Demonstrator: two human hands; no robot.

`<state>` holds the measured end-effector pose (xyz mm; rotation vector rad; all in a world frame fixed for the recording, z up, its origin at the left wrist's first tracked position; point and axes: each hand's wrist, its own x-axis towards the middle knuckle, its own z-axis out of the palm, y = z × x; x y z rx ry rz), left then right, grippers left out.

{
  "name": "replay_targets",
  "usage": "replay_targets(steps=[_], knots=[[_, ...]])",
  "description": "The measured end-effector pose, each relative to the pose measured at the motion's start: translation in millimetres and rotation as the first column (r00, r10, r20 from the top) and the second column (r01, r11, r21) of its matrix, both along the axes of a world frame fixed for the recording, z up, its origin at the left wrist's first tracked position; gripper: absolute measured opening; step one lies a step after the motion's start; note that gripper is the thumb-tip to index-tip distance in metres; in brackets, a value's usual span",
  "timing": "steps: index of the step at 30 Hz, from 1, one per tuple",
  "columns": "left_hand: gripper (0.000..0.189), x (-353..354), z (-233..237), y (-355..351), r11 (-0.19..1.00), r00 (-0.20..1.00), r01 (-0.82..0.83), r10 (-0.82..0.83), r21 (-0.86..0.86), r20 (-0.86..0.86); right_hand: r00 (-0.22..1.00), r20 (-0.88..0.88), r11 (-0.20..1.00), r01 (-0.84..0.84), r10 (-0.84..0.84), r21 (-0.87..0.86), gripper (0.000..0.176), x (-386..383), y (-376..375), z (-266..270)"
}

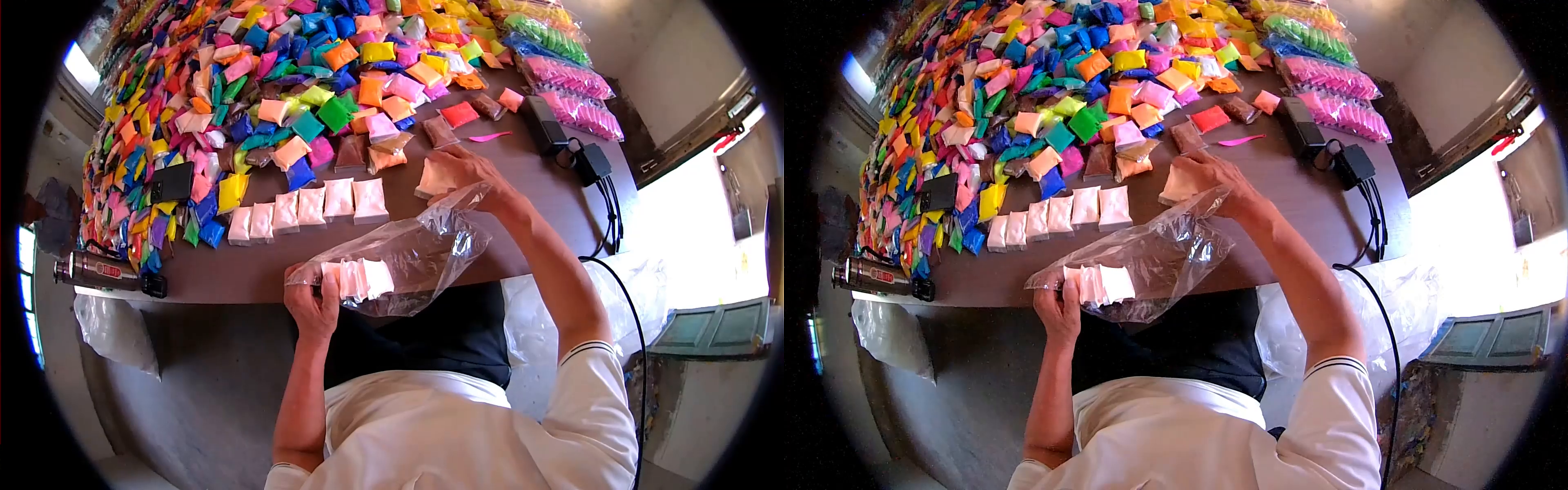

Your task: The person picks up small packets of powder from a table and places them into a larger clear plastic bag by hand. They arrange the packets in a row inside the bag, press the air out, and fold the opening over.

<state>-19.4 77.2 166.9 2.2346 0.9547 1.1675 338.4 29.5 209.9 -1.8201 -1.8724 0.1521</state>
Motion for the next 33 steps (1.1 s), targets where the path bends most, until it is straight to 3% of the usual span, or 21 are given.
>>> replay_targets(steps=[4,7,9,14,16,17,18,20,22,23,25,26,28,29,30,32,33], knots=[[0.027,0.8,-0.6,0.5,1.000,1.000,-0.015,0.014,0.008,0.003,0.998,0.053,0.999,0.015,-0.017,0.035,0.080,-3.3,-2.9,1.3],[0.028,0.0,-1.1,0.3,1.000,1.000,-0.010,0.010,0.007,0.005,0.999,0.050,0.987,0.000,-0.008,0.158,0.066,-3.9,-4.7,2.1],[0.027,1.0,0.2,0.0,1.000,1.000,-0.006,0.006,0.005,0.011,0.997,-0.043,0.998,0.062,-0.062,0.009,0.060,-0.4,-8.6,8.1],[0.026,2.3,4.5,-0.9,1.000,1.000,0.006,-0.006,0.029,0.023,0.977,-0.072,0.979,0.200,-0.202,-0.027,0.052,24.7,-24.0,1.6],[0.026,1.5,3.0,0.4,1.000,1.000,0.003,-0.004,0.031,0.017,0.859,-0.387,0.939,0.338,-0.335,-0.062,0.049,30.9,-32.0,8.4],[0.025,1.9,1.8,0.7,0.999,1.000,0.002,-0.002,0.036,0.011,0.716,-0.598,0.918,0.385,-0.361,-0.093,0.043,27.0,-44.6,17.1],[0.025,3.1,1.9,0.2,1.000,1.000,0.001,-0.001,0.026,0.011,0.716,-0.594,0.918,0.384,-0.366,-0.102,0.043,22.9,-55.0,24.5],[0.025,6.7,4.8,0.9,0.994,0.999,-0.020,0.016,0.108,0.035,0.347,-0.923,0.880,0.475,-0.169,0.018,0.044,17.7,-75.7,35.3],[0.025,8.8,7.2,0.3,0.992,0.999,-0.029,0.023,0.120,0.047,0.239,-0.965,0.856,0.472,0.109,0.213,0.049,-16.4,-95.6,59.5],[0.025,9.1,9.7,0.4,0.993,0.999,-0.016,0.012,0.118,0.034,0.262,-0.959,0.859,0.461,0.107,0.222,0.070,-28.0,-108.1,64.4],[0.025,8.2,9.8,0.2,0.993,1.000,-0.003,0.000,0.118,0.021,0.203,-0.973,0.859,0.474,0.105,0.192,0.073,-66.4,-123.3,73.9],[0.025,7.7,6.9,0.3,0.996,1.000,0.002,-0.004,0.090,0.021,0.173,-0.985,0.891,0.445,0.005,0.083,0.076,-83.1,-127.0,74.8],[0.025,7.4,7.3,1.6,0.997,1.000,0.005,-0.007,0.071,0.025,0.233,-0.971,0.974,0.228,-0.051,0.004,0.070,-110.0,-122.5,73.6],[0.025,7.6,8.3,1.1,0.998,0.999,0.016,-0.018,0.058,0.028,0.267,-0.949,0.981,0.141,-0.169,-0.135,0.061,-124.7,-121.2,81.5],[0.025,7.0,9.0,0.1,0.999,0.999,0.026,-0.028,0.044,0.030,0.371,-0.900,0.973,0.087,-0.231,-0.214,0.055,-132.6,-113.3,76.5],[0.025,6.6,6.3,-0.4,0.998,0.999,0.009,-0.012,0.066,0.037,0.661,-0.721,0.975,0.081,-0.208,-0.208,0.049,-141.4,-100.0,57.7],[0.024,6.9,6.3,-0.5,0.996,0.999,-0.006,0.002,0.084,0.044,0.664,-0.720,0.976,0.076,-0.203,-0.205,0.049,-147.8,-94.1,55.3]])
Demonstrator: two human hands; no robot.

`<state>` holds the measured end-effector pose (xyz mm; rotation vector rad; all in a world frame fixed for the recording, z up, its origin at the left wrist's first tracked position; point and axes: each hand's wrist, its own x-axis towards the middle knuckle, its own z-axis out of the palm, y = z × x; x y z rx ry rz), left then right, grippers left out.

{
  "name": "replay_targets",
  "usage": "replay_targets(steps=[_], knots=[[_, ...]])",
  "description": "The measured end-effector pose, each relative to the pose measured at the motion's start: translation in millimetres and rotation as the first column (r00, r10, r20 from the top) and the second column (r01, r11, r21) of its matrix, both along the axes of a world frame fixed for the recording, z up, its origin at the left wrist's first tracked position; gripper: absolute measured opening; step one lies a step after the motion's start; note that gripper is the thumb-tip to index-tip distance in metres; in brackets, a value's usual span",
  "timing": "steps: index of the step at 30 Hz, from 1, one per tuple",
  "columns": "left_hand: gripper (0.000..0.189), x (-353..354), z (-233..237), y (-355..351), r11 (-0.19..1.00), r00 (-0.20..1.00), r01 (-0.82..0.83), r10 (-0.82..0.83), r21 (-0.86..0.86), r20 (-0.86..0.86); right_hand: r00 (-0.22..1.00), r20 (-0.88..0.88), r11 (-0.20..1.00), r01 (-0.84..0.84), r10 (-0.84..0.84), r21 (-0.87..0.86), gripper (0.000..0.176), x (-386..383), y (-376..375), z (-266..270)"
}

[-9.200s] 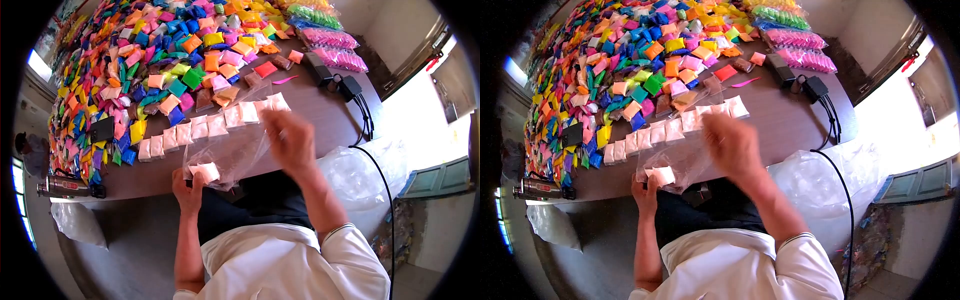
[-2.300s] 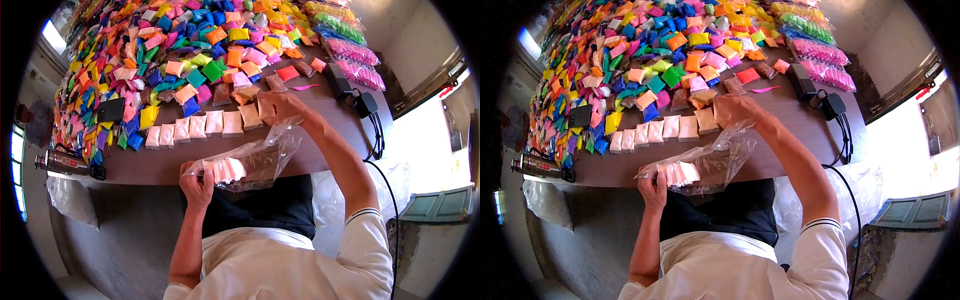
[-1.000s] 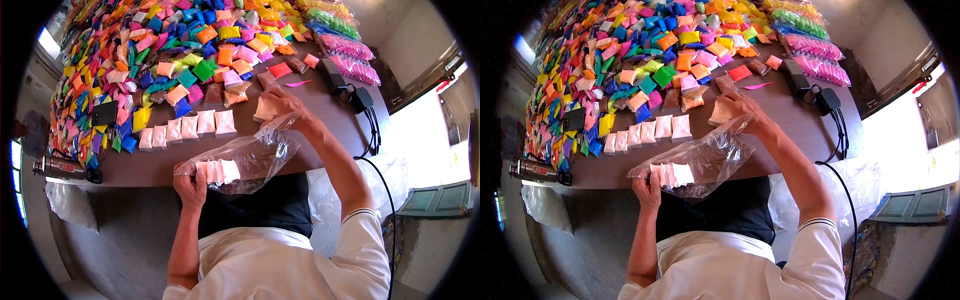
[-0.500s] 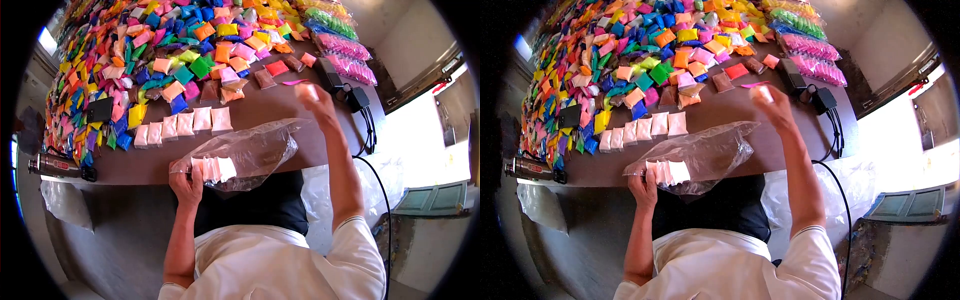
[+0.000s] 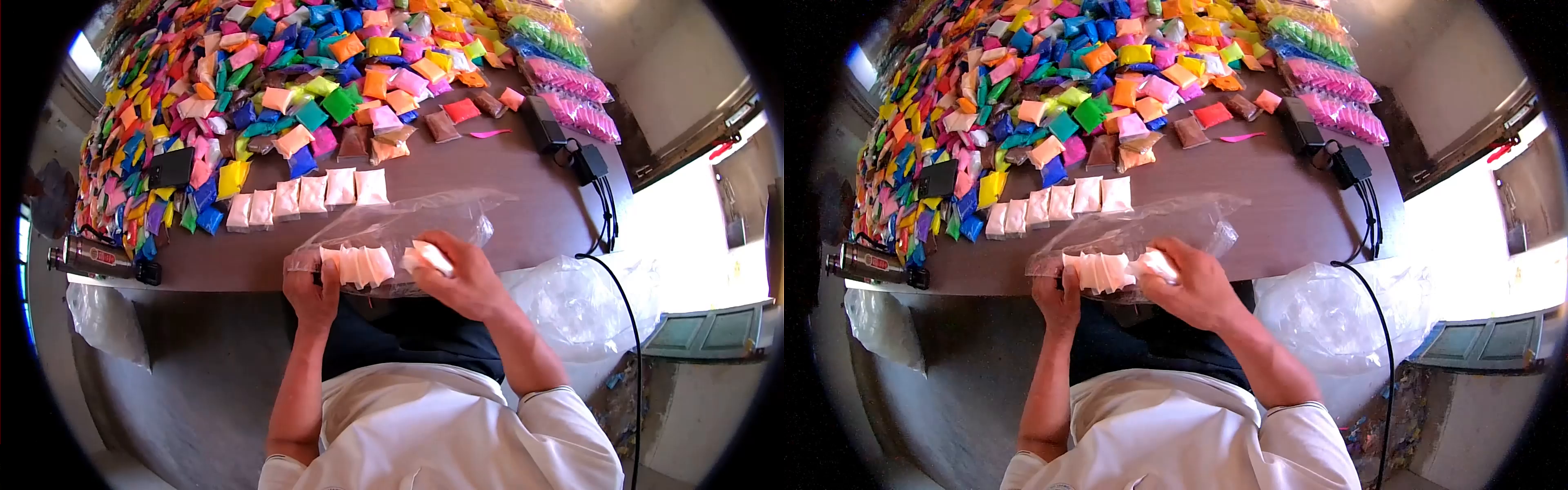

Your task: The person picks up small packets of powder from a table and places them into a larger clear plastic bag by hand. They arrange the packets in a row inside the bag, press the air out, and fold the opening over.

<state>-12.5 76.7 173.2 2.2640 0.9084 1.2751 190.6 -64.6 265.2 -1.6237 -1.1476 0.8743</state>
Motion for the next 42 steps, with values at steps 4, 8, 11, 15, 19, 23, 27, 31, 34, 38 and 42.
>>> replay_targets(steps=[4,8,11,15,19,23,27,31,34,38,42], knots=[[0.022,2.5,5.1,-1.7,0.999,0.999,-0.034,0.033,0.028,0.013,0.911,0.404,0.985,0.136,-0.082,-0.108,0.046,-18.8,13.5,-5.4],[0.020,4.5,3.0,-2.7,0.998,0.998,-0.061,0.061,0.023,0.005,0.800,0.590,0.965,0.230,-0.114,-0.125,0.041,-25.4,23.8,-29.7],[0.019,4.8,1.9,-3.0,0.996,0.997,-0.076,0.076,0.055,0.006,0.842,0.539,0.937,0.187,0.001,-0.294,0.047,-22.4,23.4,-16.7],[0.020,1.8,1.4,-3.2,0.997,0.997,-0.065,0.066,0.038,-0.029,0.760,0.649,0.972,0.128,0.032,-0.199,0.045,-15.4,15.7,-23.8],[0.022,1.5,-0.6,-3.4,0.997,0.997,-0.077,0.077,0.029,-0.028,0.830,0.557,0.991,0.101,-0.038,-0.084,0.042,-15.1,8.5,-24.3],[0.023,2.0,-0.8,-2.5,0.996,0.997,-0.076,0.077,0.054,-0.027,0.905,0.426,0.995,0.064,-0.027,-0.072,0.034,-13.5,6.9,-16.6],[0.022,0.6,1.0,-2.4,0.997,0.996,-0.062,0.064,0.050,-0.055,0.904,0.423,0.996,0.080,-0.061,-0.026,0.028,-12.9,10.3,-20.3],[0.021,0.3,2.6,-2.8,0.997,0.997,-0.060,0.063,0.057,-0.049,0.881,0.468,0.996,0.092,-0.072,-0.020,0.023,-13.4,11.5,-11.9],[0.021,1.1,-0.8,-2.7,0.998,0.998,-0.054,0.055,0.028,-0.027,0.862,0.502,0.997,0.082,-0.071,0.001,0.021,-15.1,13.8,-23.9],[0.021,2.0,4.3,-2.7,0.997,0.998,-0.056,0.057,0.059,-0.015,0.877,0.475,0.997,0.065,-0.074,0.036,0.021,-18.1,14.2,-22.1],[0.022,1.7,6.5,-1.9,0.997,0.999,-0.030,0.031,0.078,-0.014,0.889,0.453,0.998,0.067,-0.058,-0.002,0.017,-13.3,8.2,-4.6]])
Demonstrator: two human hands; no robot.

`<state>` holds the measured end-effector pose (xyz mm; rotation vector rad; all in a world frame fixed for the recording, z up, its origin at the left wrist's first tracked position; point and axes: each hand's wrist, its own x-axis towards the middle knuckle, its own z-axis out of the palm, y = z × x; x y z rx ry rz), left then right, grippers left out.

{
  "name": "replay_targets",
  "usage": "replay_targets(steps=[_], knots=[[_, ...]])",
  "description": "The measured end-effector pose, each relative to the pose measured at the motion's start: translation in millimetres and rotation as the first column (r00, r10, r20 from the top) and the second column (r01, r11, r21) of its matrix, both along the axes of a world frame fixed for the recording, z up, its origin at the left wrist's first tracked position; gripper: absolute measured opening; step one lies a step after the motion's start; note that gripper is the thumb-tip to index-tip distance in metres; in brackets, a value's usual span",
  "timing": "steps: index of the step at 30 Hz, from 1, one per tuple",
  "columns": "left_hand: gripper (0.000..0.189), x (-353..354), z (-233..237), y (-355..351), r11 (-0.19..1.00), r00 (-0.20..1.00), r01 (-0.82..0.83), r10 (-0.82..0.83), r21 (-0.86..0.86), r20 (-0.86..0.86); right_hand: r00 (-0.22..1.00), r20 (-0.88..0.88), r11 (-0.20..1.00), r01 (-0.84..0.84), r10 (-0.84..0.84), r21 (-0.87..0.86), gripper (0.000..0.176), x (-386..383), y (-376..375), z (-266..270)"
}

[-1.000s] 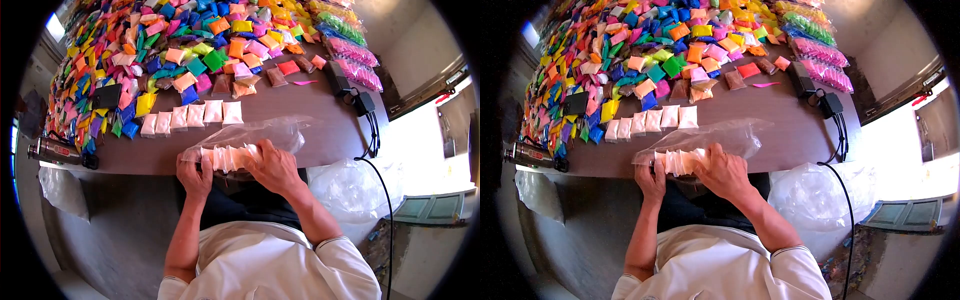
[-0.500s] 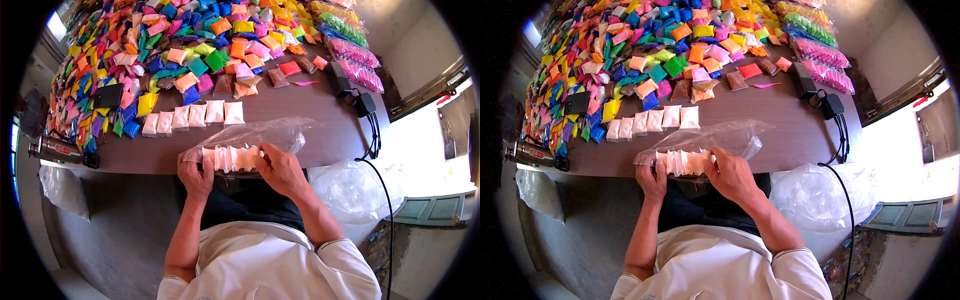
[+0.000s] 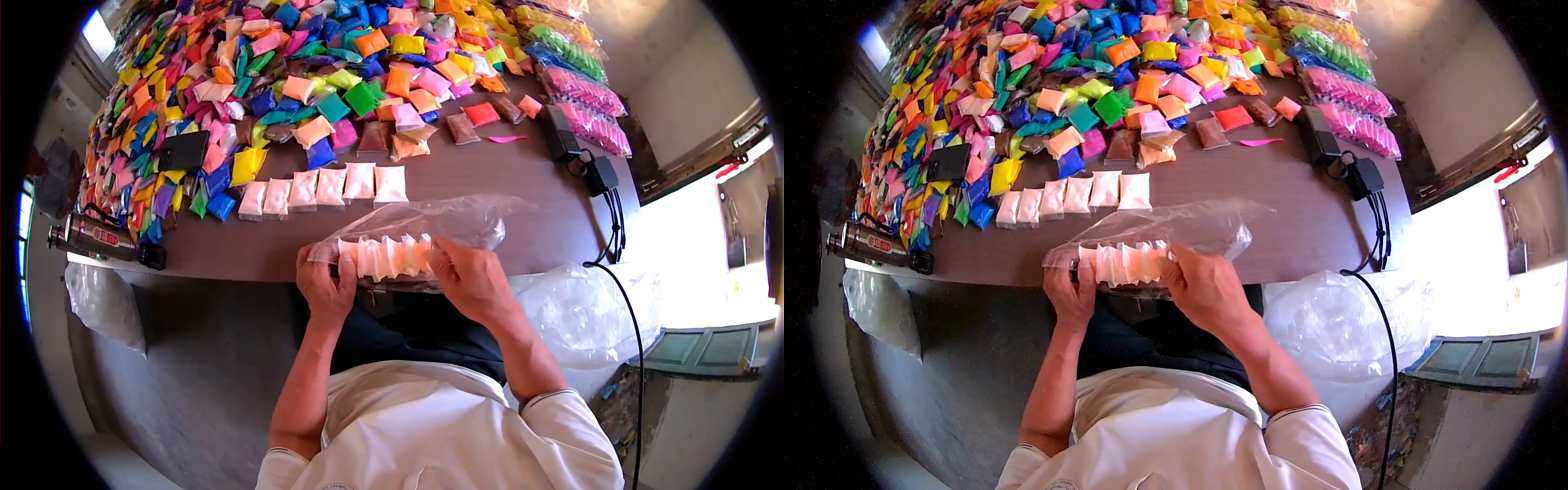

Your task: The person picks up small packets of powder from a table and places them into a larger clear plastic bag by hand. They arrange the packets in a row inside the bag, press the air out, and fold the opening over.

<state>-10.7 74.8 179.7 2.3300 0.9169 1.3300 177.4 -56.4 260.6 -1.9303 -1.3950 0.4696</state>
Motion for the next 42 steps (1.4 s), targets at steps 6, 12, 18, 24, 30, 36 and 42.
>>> replay_targets(steps=[6,12,18,24,30,36,42], knots=[[0.022,-0.7,-1.8,1.1,1.000,1.000,0.009,-0.009,-0.007,-0.004,1.000,-0.005,1.000,0.003,-0.003,0.017,0.015,9.0,-1.1,16.3],[0.020,-1.8,0.4,0.3,0.999,1.000,0.014,-0.015,-0.038,-0.015,0.999,0.029,0.968,0.021,-0.029,0.251,0.012,9.8,7.1,38.1],[0.022,-0.8,-1.8,0.1,0.999,1.000,-0.007,0.007,-0.053,0.013,0.978,0.207,0.909,-0.112,0.029,0.401,0.014,13.1,66.9,80.2],[0.021,-4.7,-5.0,0.9,0.996,1.000,0.002,-0.005,-0.086,-0.028,0.871,0.396,0.952,-0.305,0.290,-0.026,0.020,39.0,151.0,44.4],[0.020,-2.9,-7.8,0.8,0.998,1.000,-0.017,0.017,-0.061,-0.011,0.700,0.528,0.868,-0.296,0.481,-0.399,0.031,40.7,177.1,1.8],[0.018,-1.7,-6.3,-0.1,0.998,1.000,-0.020,0.020,-0.066,-0.001,0.654,0.463,0.781,-0.345,0.598,-0.521,0.042,40.6,176.3,-3.5],[0.020,-2.5,-8.7,0.8,0.999,1.000,-0.028,0.028,-0.032,-0.010,0.627,0.564,0.837,-0.309,0.537,-0.453,0.048,45.0,178.8,-9.7]])
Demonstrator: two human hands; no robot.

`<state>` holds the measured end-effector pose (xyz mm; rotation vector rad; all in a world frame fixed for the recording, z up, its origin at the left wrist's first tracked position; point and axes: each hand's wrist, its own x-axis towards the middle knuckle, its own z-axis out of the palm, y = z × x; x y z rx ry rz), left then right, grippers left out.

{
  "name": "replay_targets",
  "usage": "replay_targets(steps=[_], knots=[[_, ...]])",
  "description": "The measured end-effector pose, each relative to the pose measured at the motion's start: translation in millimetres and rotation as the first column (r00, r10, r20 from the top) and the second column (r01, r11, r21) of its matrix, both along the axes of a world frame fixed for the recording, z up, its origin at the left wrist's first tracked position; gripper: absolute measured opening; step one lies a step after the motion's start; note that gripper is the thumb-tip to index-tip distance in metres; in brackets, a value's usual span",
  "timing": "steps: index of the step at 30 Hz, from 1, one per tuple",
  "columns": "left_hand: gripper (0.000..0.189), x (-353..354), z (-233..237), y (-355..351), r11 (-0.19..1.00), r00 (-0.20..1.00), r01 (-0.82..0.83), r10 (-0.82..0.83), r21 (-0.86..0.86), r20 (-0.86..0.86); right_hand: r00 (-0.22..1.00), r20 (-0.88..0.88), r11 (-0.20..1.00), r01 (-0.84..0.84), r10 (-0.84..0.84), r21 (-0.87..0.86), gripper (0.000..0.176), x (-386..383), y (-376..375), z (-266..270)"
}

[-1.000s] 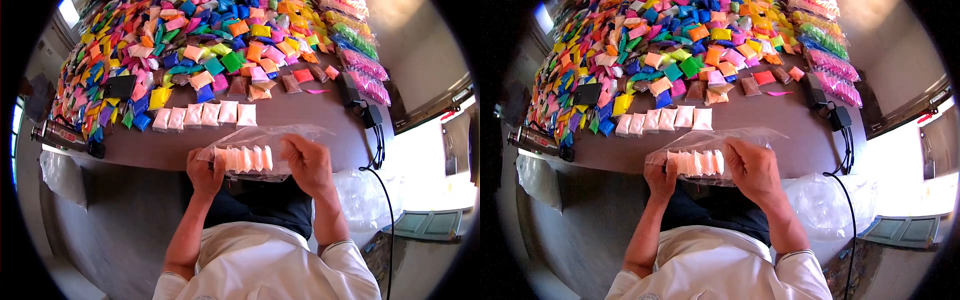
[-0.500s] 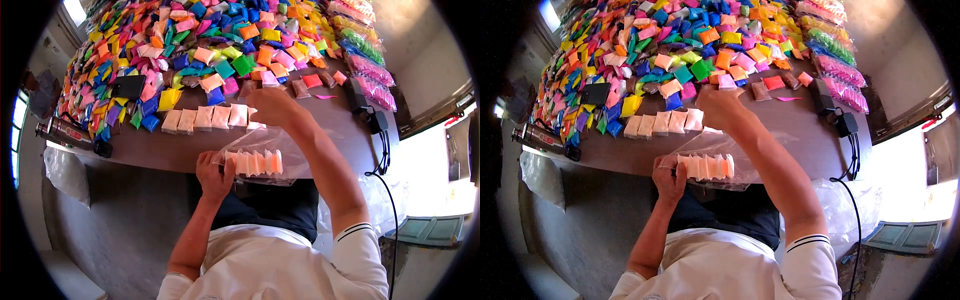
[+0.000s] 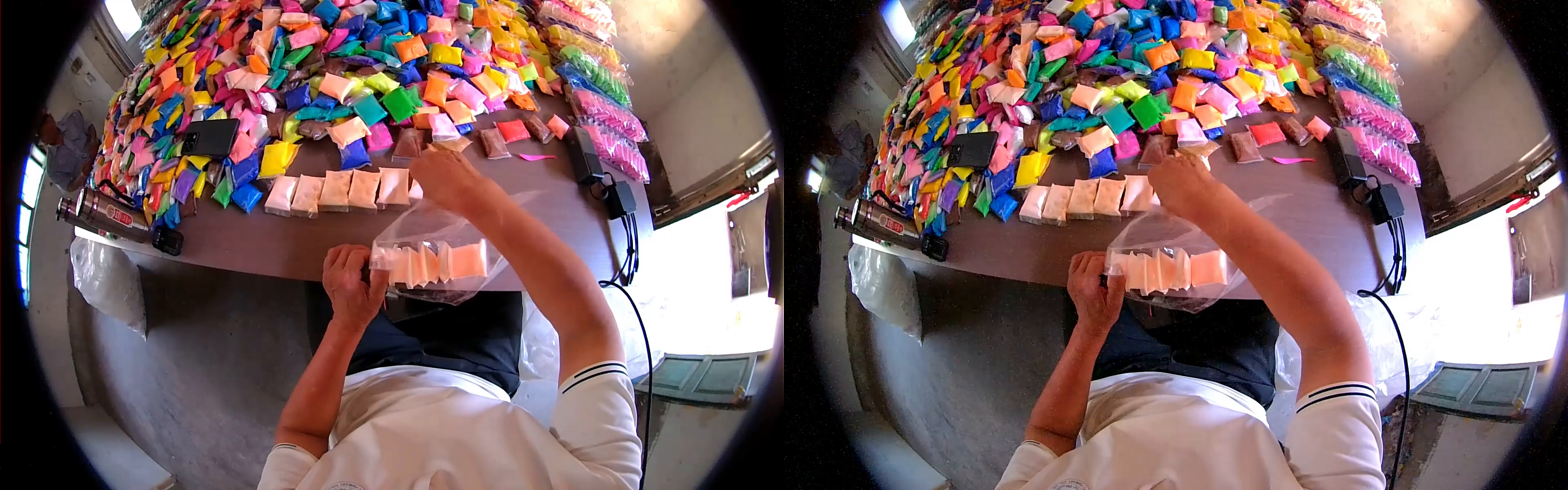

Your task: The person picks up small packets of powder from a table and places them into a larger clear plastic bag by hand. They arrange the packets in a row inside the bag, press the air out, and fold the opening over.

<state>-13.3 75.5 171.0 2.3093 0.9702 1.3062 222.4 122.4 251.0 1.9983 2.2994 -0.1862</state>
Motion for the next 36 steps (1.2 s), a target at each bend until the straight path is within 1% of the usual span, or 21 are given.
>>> replay_targets(steps=[1,2,4,5,7,10,14,16,17,20,22,23,25,26,28,29,31,33,34,35,36], knots=[[0.020,0.2,-0.2,0.2,1.000,1.000,0.000,0.000,0.000,0.000,1.000,-0.006,0.998,0.022,-0.022,0.054,0.052,1.0,0.8,1.8],[0.021,0.4,-0.8,0.2,1.000,1.000,-0.009,0.009,-0.001,-0.005,1.000,-0.006,0.998,0.021,-0.021,0.053,0.052,1.8,1.0,3.2],[0.021,-0.4,-1.1,-1.4,1.000,1.000,-0.016,0.016,-0.008,-0.013,0.985,-0.170,0.986,0.017,0.011,0.164,0.056,-2.3,-2.5,18.5],[0.021,-0.2,0.2,-1.7,1.000,1.000,-0.016,0.015,-0.025,-0.019,0.985,-0.171,0.986,0.019,0.009,0.163,0.056,-2.2,0.7,16.1],[0.021,0.6,1.5,-1.2,0.999,1.000,-0.012,0.011,-0.040,-0.024,0.962,-0.264,0.992,-0.043,0.073,0.117,0.060,-5.5,11.5,12.9],[0.021,0.3,2.7,-1.7,0.999,1.000,-0.010,0.009,-0.046,-0.010,0.963,-0.250,0.994,-0.091,0.103,0.060,0.062,-12.2,14.9,12.4],[0.020,0.4,3.3,-2.1,0.999,1.000,0.005,-0.004,-0.051,0.011,0.951,-0.280,0.992,-0.119,0.128,0.050,0.061,-13.4,16.5,-1.0],[0.020,0.9,3.5,-1.3,0.999,1.000,0.007,-0.007,-0.047,0.009,0.950,-0.287,0.988,-0.096,0.127,0.119,0.057,-12.3,15.6,-6.0],[0.020,1.1,3.9,-1.4,0.999,1.000,0.006,-0.006,-0.052,0.002,0.950,-0.286,0.988,-0.093,0.125,0.122,0.057,-9.8,16.1,-7.1],[0.019,-0.9,-0.1,-0.8,0.999,1.000,0.015,-0.016,-0.047,-0.022,0.966,-0.221,0.987,-0.108,0.133,0.122,0.046,1.8,19.1,-4.9],[0.018,-1.8,-2.9,0.0,0.998,0.999,0.028,-0.030,-0.049,-0.031,0.949,-0.277,0.964,-0.076,0.148,0.254,0.034,10.5,18.9,12.4],[0.017,-2.5,-1.3,-0.3,0.998,0.999,0.024,-0.027,-0.059,-0.047,0.945,-0.324,0.964,0.041,0.048,0.263,0.029,16.6,12.6,28.1],[0.017,-1.7,0.8,-0.5,0.997,0.998,0.030,-0.034,-0.076,-0.051,0.846,-0.533,0.912,0.212,0.008,0.352,0.035,20.5,-13.4,67.4],[0.017,-2.1,1.6,-0.3,0.998,0.998,0.034,-0.038,-0.060,-0.060,0.850,-0.527,0.913,0.219,-0.004,0.346,0.035,18.5,-31.5,86.3],[0.020,-1.1,3.6,-0.8,0.999,0.997,0.024,-0.027,-0.031,-0.075,0.545,-0.838,0.907,0.351,0.005,0.234,0.046,13.9,-72.4,110.8],[0.020,-0.2,2.8,-0.6,0.999,0.997,0.029,-0.031,-0.033,-0.069,0.506,-0.863,0.932,0.310,0.004,0.186,0.047,21.8,-87.8,108.4],[0.021,-0.5,1.3,-0.5,0.999,0.997,0.016,-0.019,-0.038,-0.077,0.184,-0.982,0.955,0.295,-0.030,0.026,0.043,17.0,-122.0,94.9],[0.022,-0.1,1.0,-0.3,0.999,0.998,0.025,-0.027,-0.032,-0.063,0.069,-0.972,0.919,0.346,-0.223,-0.187,0.041,11.6,-146.3,79.0],[0.022,-0.1,1.1,-0.4,0.999,0.998,0.029,-0.030,-0.024,-0.051,0.015,-0.970,0.915,0.334,-0.244,-0.225,0.040,10.8,-154.1,68.0],[0.022,0.3,2.1,-1.3,0.999,0.998,0.030,-0.031,-0.025,-0.055,0.012,-0.970,0.915,0.334,-0.244,-0.226,0.040,11.8,-159.5,57.2],[0.023,1.2,3.7,-2.1,1.000,0.999,0.021,-0.022,-0.022,-0.037,0.042,-0.929,0.863,0.387,-0.368,-0.324,0.039,13.1,-163.9,46.9]])
